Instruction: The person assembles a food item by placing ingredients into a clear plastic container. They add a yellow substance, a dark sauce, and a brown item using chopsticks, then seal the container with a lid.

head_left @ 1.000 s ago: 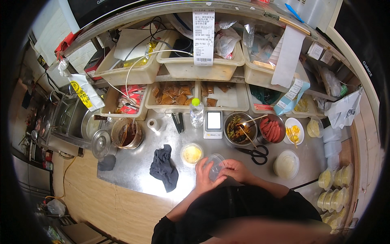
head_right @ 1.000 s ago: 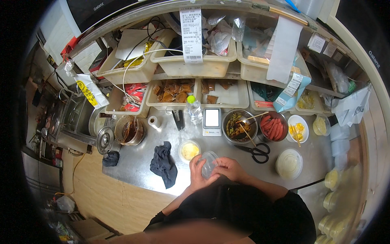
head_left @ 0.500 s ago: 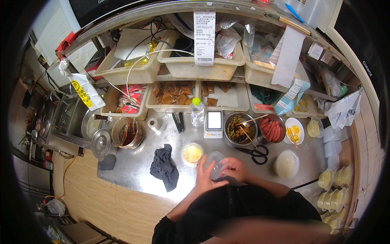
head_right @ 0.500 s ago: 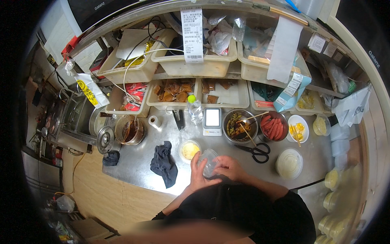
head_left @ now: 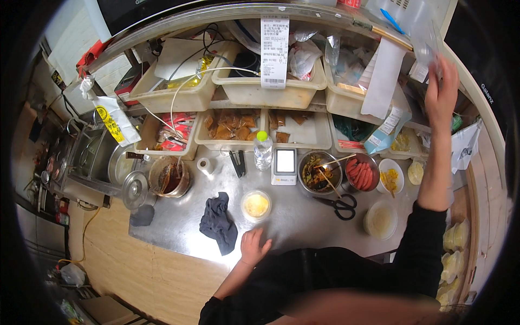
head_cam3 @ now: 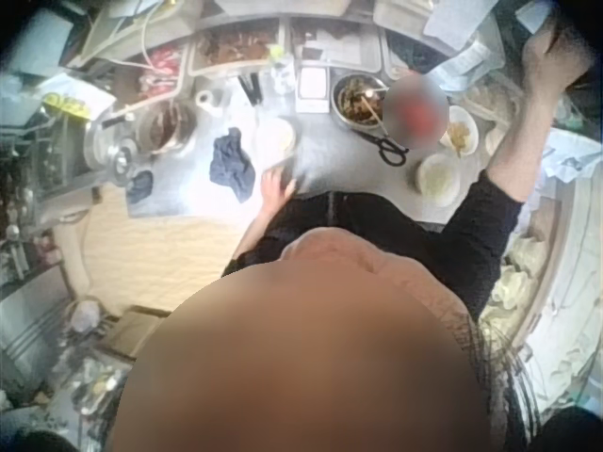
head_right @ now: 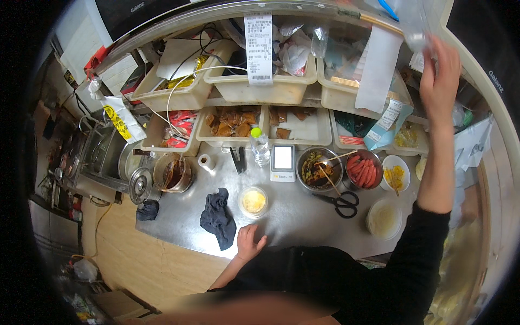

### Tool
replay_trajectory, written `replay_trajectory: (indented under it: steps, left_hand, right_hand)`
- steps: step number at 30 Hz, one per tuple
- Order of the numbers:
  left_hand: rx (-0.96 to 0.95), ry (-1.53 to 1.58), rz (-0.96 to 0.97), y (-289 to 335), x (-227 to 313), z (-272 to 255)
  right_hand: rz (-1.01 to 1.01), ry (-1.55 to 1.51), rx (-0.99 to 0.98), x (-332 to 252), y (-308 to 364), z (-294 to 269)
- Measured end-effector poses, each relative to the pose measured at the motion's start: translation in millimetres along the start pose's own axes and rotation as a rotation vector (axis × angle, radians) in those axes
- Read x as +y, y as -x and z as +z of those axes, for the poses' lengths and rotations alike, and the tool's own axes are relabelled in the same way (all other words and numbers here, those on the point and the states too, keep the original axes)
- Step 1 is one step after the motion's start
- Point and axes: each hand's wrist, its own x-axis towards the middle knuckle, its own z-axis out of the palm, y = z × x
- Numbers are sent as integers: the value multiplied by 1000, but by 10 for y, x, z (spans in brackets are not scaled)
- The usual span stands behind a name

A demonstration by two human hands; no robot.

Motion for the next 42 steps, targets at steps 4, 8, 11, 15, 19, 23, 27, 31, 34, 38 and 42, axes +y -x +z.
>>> replay_trajectory:
  steps: [4,8,11,15,19,23,27,31,34,38,42]
  left_hand:
    - [-76,-47,-65,215,-67,17]
    - [-98,-52,-73,307,-87,56]
    - [-105,-44,-77,322,-86,72]
    - [-111,-44,-95,307,-86,90]
    - [-149,-44,-116,293,-102,115]
    - [-154,-43,-98,282,-124,139]
    - [-156,-45,-85,262,-137,136]
    - [-138,-26,-64,220,-146,135]
    - [-161,-23,-5,156,-202,170]
    - [-147,10,3,93,-276,254]
    - [-104,4,-3,53,-293,309]
  right_hand:
    - [-198,84,-45,548,-651,376]
    - [-137,-6,-245,944,-881,705]
    - [-167,34,-320,1078,-925,856]
    - [-171,-57,-344,1073,-961,1012]
    - [-265,-49,-332,1010,-953,1047]
    - [-223,-79,-234,962,-916,1067]
    - [-232,-50,-168,927,-903,1043]
    - [-200,-19,-55,742,-871,937]
    - [-161,18,163,411,-740,808]
    - [-213,-51,341,-254,-274,674]
    - [-349,-459,-28,-1039,649,822]
